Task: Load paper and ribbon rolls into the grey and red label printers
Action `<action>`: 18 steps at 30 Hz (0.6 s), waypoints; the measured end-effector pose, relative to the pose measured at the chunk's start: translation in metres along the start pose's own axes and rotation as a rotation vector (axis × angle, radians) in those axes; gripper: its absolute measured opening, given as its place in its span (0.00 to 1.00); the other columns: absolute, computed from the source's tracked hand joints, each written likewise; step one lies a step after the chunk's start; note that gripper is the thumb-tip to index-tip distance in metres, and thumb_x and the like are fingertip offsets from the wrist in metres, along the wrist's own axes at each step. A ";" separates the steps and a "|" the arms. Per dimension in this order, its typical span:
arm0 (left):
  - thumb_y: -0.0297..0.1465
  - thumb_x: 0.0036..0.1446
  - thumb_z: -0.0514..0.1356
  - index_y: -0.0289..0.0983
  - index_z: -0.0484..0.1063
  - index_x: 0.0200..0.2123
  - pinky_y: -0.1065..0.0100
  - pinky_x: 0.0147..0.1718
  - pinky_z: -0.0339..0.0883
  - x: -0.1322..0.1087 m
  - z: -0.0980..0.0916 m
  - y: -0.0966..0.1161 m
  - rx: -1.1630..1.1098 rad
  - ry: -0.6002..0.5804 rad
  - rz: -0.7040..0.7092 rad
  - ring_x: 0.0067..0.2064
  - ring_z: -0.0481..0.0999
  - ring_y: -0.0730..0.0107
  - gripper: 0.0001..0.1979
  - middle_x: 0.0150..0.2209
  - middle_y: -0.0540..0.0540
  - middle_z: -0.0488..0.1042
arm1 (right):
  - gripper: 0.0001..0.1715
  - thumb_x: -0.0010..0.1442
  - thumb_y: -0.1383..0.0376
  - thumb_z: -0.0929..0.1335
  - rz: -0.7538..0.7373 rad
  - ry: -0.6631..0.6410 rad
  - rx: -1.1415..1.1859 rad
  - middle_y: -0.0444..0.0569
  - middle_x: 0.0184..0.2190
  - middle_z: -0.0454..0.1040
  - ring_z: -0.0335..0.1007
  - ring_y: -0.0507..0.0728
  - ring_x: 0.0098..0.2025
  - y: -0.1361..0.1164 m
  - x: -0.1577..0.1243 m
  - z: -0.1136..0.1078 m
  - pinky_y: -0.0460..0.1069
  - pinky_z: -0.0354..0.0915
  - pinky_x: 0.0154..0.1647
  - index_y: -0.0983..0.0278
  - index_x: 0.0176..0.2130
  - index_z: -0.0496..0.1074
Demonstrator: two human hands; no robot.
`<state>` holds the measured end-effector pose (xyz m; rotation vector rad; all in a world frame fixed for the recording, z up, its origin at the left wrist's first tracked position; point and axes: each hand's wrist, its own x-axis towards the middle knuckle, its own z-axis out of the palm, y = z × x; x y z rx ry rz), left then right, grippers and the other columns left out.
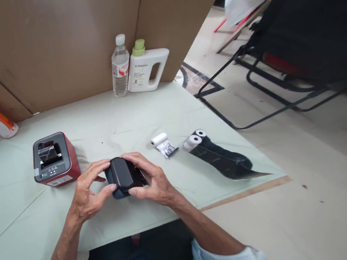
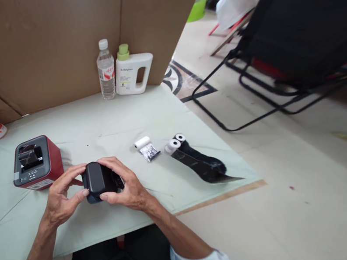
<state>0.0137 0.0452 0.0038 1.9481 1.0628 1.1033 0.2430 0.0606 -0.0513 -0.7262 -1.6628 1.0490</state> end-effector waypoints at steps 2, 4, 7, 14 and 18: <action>0.33 0.62 0.70 0.42 0.78 0.60 0.61 0.44 0.83 0.000 0.000 0.000 0.003 -0.004 -0.005 0.59 0.80 0.53 0.22 0.58 0.36 0.80 | 0.42 0.61 0.43 0.75 0.006 -0.003 -0.011 0.60 0.63 0.71 0.68 0.70 0.66 0.000 0.000 0.000 0.65 0.67 0.67 0.58 0.66 0.69; 0.33 0.63 0.70 0.41 0.78 0.59 0.61 0.44 0.83 0.000 0.000 0.001 0.003 -0.004 -0.009 0.59 0.80 0.54 0.22 0.58 0.36 0.80 | 0.43 0.61 0.43 0.75 0.007 -0.005 -0.012 0.60 0.62 0.71 0.68 0.70 0.66 0.000 0.000 0.000 0.65 0.67 0.67 0.58 0.66 0.69; 0.33 0.62 0.69 0.41 0.78 0.59 0.62 0.44 0.83 0.000 0.000 0.000 0.000 -0.002 -0.009 0.58 0.80 0.55 0.21 0.58 0.36 0.80 | 0.42 0.61 0.45 0.76 -0.007 0.000 0.010 0.59 0.63 0.71 0.68 0.69 0.66 0.001 0.000 0.000 0.65 0.67 0.67 0.57 0.66 0.69; 0.32 0.62 0.69 0.41 0.77 0.59 0.64 0.43 0.82 -0.001 0.002 -0.002 -0.002 0.011 0.001 0.57 0.80 0.56 0.21 0.57 0.38 0.80 | 0.41 0.61 0.46 0.76 -0.014 0.002 0.022 0.59 0.63 0.71 0.68 0.69 0.66 0.002 0.000 0.001 0.64 0.67 0.67 0.57 0.66 0.69; 0.34 0.63 0.69 0.41 0.77 0.60 0.61 0.45 0.82 -0.002 0.004 -0.004 -0.022 0.014 -0.030 0.58 0.79 0.54 0.22 0.58 0.36 0.79 | 0.42 0.60 0.43 0.75 0.011 0.005 -0.002 0.60 0.62 0.71 0.68 0.70 0.66 0.002 0.000 0.000 0.64 0.68 0.66 0.58 0.66 0.69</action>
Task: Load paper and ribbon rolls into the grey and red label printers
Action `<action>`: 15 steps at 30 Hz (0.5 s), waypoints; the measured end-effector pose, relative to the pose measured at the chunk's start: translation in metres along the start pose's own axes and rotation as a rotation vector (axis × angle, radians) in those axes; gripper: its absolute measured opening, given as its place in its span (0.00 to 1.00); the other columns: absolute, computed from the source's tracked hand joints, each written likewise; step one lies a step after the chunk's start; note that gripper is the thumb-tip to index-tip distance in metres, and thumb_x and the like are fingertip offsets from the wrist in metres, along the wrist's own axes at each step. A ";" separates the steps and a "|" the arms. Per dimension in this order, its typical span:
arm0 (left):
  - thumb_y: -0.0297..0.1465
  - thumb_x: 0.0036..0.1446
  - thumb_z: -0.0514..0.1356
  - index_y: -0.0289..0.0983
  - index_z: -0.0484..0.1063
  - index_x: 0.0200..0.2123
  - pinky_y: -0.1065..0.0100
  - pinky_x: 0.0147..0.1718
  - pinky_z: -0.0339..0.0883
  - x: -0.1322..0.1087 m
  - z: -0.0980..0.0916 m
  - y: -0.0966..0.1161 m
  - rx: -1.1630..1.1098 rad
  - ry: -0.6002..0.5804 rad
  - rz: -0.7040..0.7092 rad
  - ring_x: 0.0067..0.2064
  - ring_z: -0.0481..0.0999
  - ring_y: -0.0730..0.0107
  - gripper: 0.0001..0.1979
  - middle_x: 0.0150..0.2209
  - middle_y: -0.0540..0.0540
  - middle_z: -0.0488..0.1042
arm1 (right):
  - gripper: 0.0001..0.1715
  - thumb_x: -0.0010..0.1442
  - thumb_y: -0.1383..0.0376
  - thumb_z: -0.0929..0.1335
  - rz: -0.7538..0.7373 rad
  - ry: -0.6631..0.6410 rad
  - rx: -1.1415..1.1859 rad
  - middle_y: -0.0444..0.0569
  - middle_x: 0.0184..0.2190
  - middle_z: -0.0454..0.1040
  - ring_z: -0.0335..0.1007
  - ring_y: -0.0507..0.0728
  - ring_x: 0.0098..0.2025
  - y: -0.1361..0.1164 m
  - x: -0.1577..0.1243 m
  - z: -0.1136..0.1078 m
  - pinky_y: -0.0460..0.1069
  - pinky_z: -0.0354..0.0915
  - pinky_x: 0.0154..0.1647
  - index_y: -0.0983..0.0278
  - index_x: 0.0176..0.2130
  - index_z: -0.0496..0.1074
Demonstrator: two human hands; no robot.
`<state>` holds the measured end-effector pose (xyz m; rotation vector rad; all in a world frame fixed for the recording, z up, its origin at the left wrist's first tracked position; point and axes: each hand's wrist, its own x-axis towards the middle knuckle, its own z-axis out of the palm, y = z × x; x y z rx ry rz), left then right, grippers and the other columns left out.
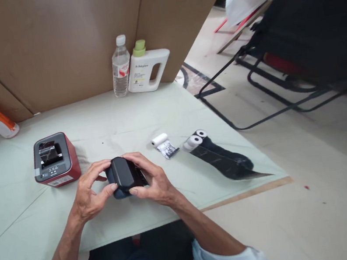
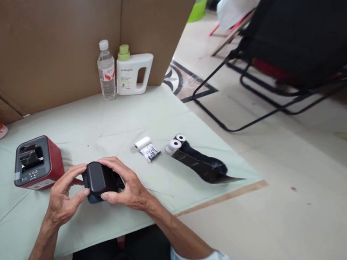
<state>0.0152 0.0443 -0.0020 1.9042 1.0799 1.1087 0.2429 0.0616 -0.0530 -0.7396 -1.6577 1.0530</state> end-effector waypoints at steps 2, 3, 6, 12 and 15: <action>0.37 0.62 0.71 0.43 0.75 0.62 0.59 0.48 0.81 -0.002 0.001 -0.002 -0.038 0.000 -0.029 0.60 0.78 0.52 0.26 0.60 0.36 0.77 | 0.42 0.60 0.43 0.75 0.001 0.007 0.008 0.60 0.62 0.71 0.68 0.69 0.65 0.000 0.000 -0.001 0.64 0.69 0.65 0.58 0.65 0.69; 0.38 0.60 0.72 0.44 0.73 0.64 0.58 0.50 0.81 -0.004 0.002 -0.003 -0.063 -0.003 -0.045 0.61 0.77 0.51 0.30 0.62 0.36 0.76 | 0.42 0.60 0.43 0.75 -0.004 0.009 0.015 0.59 0.62 0.71 0.69 0.69 0.65 -0.001 0.000 -0.001 0.64 0.69 0.65 0.58 0.65 0.69; 0.43 0.49 0.79 0.46 0.68 0.69 0.52 0.57 0.78 -0.012 0.006 -0.010 -0.123 -0.015 -0.100 0.66 0.73 0.44 0.46 0.67 0.35 0.71 | 0.42 0.60 0.43 0.76 -0.008 0.004 0.014 0.58 0.62 0.71 0.69 0.69 0.65 -0.001 0.000 -0.001 0.64 0.69 0.65 0.57 0.66 0.69; 0.46 0.42 0.81 0.45 0.58 0.73 0.45 0.65 0.71 -0.026 0.027 -0.021 -0.143 0.009 -0.246 0.70 0.68 0.38 0.59 0.71 0.33 0.64 | 0.42 0.60 0.45 0.76 -0.022 -0.021 -0.039 0.59 0.62 0.72 0.68 0.70 0.66 -0.001 0.001 0.000 0.66 0.68 0.67 0.57 0.66 0.68; 0.43 0.47 0.79 0.44 0.56 0.74 0.47 0.63 0.73 -0.025 0.031 -0.019 -0.138 0.003 -0.225 0.70 0.69 0.40 0.56 0.70 0.33 0.65 | 0.42 0.60 0.46 0.77 -0.049 -0.022 -0.034 0.59 0.62 0.72 0.68 0.69 0.66 -0.005 0.002 0.000 0.66 0.68 0.66 0.57 0.66 0.68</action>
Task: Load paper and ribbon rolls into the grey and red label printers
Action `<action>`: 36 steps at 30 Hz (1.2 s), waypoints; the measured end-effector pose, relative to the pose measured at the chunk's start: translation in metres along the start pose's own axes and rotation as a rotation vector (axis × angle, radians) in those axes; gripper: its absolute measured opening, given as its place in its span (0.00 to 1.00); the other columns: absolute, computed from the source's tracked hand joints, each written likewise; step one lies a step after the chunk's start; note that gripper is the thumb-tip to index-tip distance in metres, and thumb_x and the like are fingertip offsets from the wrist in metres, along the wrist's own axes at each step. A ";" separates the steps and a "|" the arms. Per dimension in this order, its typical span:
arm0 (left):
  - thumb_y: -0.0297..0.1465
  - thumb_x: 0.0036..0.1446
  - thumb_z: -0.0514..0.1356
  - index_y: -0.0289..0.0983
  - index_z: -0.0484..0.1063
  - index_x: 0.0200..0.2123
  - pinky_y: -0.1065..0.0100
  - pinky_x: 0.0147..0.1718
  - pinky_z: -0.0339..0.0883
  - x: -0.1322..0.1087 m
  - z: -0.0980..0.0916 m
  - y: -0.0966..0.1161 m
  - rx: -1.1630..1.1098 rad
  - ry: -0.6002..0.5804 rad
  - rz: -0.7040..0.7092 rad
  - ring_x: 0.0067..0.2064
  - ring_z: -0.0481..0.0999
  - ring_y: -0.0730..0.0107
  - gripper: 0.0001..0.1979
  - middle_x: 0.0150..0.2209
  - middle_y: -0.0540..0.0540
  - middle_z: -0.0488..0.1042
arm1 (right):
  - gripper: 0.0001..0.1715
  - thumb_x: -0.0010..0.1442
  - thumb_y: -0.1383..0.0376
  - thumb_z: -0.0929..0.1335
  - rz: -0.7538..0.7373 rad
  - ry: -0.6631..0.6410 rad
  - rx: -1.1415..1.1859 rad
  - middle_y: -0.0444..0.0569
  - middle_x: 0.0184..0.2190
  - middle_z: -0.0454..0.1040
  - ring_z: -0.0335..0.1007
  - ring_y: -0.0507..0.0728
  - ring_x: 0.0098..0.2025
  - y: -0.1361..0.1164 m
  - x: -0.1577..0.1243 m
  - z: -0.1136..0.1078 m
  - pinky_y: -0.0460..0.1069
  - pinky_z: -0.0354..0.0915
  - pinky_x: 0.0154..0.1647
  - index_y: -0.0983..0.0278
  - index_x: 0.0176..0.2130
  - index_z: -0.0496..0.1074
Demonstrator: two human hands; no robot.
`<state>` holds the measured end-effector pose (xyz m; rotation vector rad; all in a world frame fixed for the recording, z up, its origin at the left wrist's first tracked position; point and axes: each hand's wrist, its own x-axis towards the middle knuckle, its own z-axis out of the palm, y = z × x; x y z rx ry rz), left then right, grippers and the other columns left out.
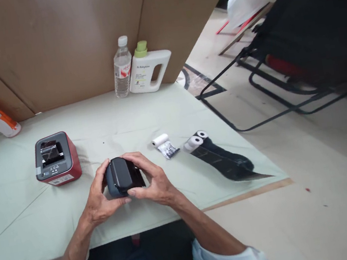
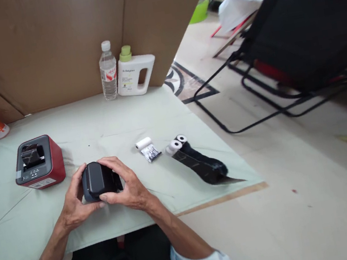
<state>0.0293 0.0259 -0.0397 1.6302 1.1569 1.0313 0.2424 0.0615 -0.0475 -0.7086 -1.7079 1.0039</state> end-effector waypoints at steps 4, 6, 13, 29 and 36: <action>0.38 0.50 0.78 0.46 0.58 0.73 0.49 0.62 0.73 0.003 -0.010 0.015 0.070 -0.038 0.080 0.70 0.68 0.41 0.51 0.71 0.35 0.64 | 0.43 0.60 0.49 0.78 -0.066 -0.005 -0.045 0.59 0.62 0.72 0.68 0.70 0.67 -0.014 0.004 -0.005 0.67 0.68 0.67 0.57 0.67 0.68; 0.36 0.51 0.77 0.47 0.59 0.73 0.50 0.62 0.73 0.002 -0.018 0.024 0.074 -0.062 0.107 0.70 0.68 0.42 0.50 0.70 0.36 0.65 | 0.43 0.59 0.50 0.78 -0.091 -0.009 -0.088 0.59 0.62 0.72 0.68 0.71 0.66 -0.021 0.007 -0.008 0.69 0.67 0.68 0.57 0.67 0.68; 0.34 0.49 0.78 0.48 0.60 0.73 0.48 0.65 0.71 -0.006 -0.028 0.033 0.022 -0.145 0.116 0.72 0.66 0.41 0.51 0.72 0.36 0.64 | 0.44 0.59 0.51 0.79 -0.131 -0.017 -0.139 0.59 0.62 0.73 0.69 0.71 0.66 -0.032 0.004 -0.010 0.69 0.69 0.67 0.56 0.68 0.68; 0.37 0.47 0.80 0.46 0.60 0.73 0.47 0.73 0.59 0.001 -0.036 0.010 -0.210 -0.241 -0.004 0.74 0.63 0.44 0.53 0.72 0.35 0.64 | 0.43 0.59 0.57 0.79 -0.088 0.013 -0.123 0.58 0.61 0.72 0.69 0.70 0.64 -0.024 -0.004 0.003 0.67 0.70 0.65 0.55 0.68 0.66; 0.35 0.44 0.81 0.46 0.61 0.72 0.47 0.74 0.54 0.002 -0.034 0.004 -0.261 -0.231 -0.051 0.75 0.60 0.41 0.54 0.72 0.37 0.64 | 0.44 0.58 0.57 0.78 -0.094 0.038 -0.194 0.60 0.61 0.73 0.70 0.71 0.64 -0.020 -0.007 0.007 0.68 0.71 0.64 0.58 0.68 0.66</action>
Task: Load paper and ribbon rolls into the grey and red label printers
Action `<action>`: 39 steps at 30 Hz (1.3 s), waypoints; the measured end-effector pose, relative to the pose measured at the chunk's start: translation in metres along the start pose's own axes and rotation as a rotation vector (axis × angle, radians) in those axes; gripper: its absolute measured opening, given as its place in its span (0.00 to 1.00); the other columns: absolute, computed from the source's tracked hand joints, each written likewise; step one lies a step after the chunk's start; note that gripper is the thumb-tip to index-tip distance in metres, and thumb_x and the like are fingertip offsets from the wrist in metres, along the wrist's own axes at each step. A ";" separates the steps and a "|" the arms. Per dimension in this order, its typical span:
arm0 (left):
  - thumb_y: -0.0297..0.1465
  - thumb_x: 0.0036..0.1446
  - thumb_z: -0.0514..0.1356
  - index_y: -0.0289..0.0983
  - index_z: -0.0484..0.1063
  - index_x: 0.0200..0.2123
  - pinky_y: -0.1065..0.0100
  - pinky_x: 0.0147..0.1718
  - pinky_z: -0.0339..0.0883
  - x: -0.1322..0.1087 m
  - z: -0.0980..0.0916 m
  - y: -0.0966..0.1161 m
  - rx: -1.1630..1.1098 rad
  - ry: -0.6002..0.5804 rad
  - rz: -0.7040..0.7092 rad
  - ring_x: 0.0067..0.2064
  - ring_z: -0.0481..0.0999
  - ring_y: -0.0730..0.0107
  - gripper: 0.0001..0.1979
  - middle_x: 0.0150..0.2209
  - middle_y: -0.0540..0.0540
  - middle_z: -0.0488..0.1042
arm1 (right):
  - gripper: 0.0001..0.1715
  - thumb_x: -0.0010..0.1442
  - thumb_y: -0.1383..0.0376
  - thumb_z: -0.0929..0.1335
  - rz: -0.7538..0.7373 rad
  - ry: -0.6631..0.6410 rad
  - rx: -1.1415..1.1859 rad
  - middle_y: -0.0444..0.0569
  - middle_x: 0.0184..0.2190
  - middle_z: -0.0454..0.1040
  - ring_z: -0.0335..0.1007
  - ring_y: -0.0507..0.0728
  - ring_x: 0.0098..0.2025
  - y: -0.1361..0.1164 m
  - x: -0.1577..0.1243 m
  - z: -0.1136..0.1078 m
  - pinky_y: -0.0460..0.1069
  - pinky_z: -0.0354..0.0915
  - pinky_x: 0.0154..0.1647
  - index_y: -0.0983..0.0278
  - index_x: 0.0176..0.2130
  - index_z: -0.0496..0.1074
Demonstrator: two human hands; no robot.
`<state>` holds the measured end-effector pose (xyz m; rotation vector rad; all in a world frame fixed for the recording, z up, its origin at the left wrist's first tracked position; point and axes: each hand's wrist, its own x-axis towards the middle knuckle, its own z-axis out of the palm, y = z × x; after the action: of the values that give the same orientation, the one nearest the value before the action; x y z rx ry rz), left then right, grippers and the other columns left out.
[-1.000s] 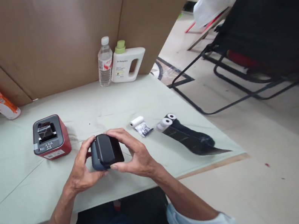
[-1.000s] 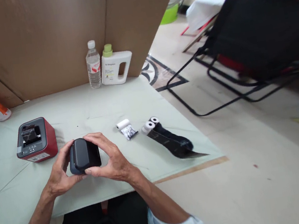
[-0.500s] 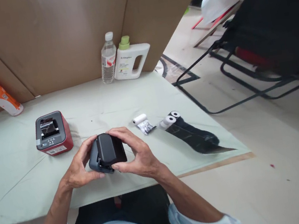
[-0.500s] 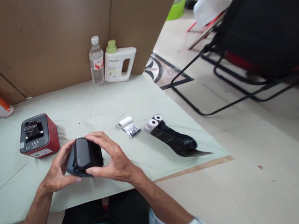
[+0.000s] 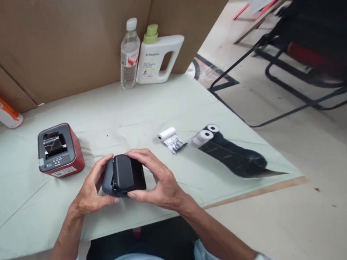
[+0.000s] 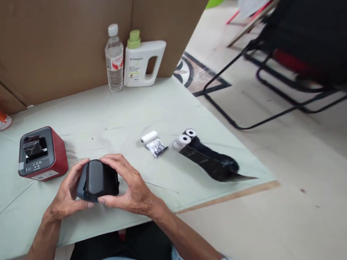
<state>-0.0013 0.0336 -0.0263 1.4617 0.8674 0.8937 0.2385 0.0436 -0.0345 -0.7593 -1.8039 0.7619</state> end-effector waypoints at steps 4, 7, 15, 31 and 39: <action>0.34 0.44 0.81 0.46 0.61 0.72 0.47 0.74 0.54 0.000 0.000 0.000 -0.020 0.003 -0.017 0.75 0.59 0.40 0.54 0.72 0.37 0.64 | 0.44 0.58 0.58 0.78 -0.016 0.000 -0.011 0.60 0.61 0.73 0.71 0.71 0.63 0.002 0.003 0.000 0.68 0.72 0.63 0.58 0.68 0.66; 0.33 0.44 0.81 0.47 0.61 0.72 0.47 0.74 0.55 -0.001 0.000 0.000 -0.025 0.007 -0.018 0.75 0.59 0.41 0.54 0.72 0.38 0.63 | 0.44 0.58 0.58 0.79 -0.033 0.001 -0.014 0.60 0.61 0.73 0.71 0.71 0.63 0.002 0.003 0.000 0.68 0.72 0.63 0.58 0.68 0.66; 0.34 0.42 0.81 0.46 0.61 0.72 0.48 0.74 0.56 -0.001 0.000 -0.004 -0.011 0.024 -0.022 0.75 0.60 0.41 0.56 0.72 0.37 0.64 | 0.45 0.59 0.56 0.79 -0.049 -0.003 -0.038 0.61 0.61 0.72 0.71 0.70 0.63 0.001 0.001 0.001 0.68 0.72 0.62 0.58 0.69 0.65; 0.38 0.43 0.81 0.46 0.62 0.71 0.47 0.70 0.63 0.000 0.006 0.007 0.157 0.072 -0.038 0.73 0.63 0.40 0.54 0.71 0.37 0.65 | 0.47 0.57 0.60 0.79 -0.080 0.010 -0.088 0.61 0.61 0.73 0.71 0.71 0.63 -0.002 0.000 -0.006 0.69 0.73 0.62 0.57 0.70 0.64; 0.38 0.44 0.80 0.47 0.62 0.72 0.50 0.68 0.66 0.000 0.004 0.010 0.213 0.071 0.001 0.72 0.64 0.42 0.54 0.71 0.38 0.65 | 0.48 0.56 0.62 0.80 -0.094 0.017 -0.100 0.61 0.60 0.73 0.72 0.71 0.62 -0.003 0.000 -0.008 0.68 0.74 0.61 0.57 0.70 0.63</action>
<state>0.0025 0.0314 -0.0162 1.6206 1.0402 0.8786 0.2460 0.0428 -0.0296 -0.7381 -1.8600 0.6059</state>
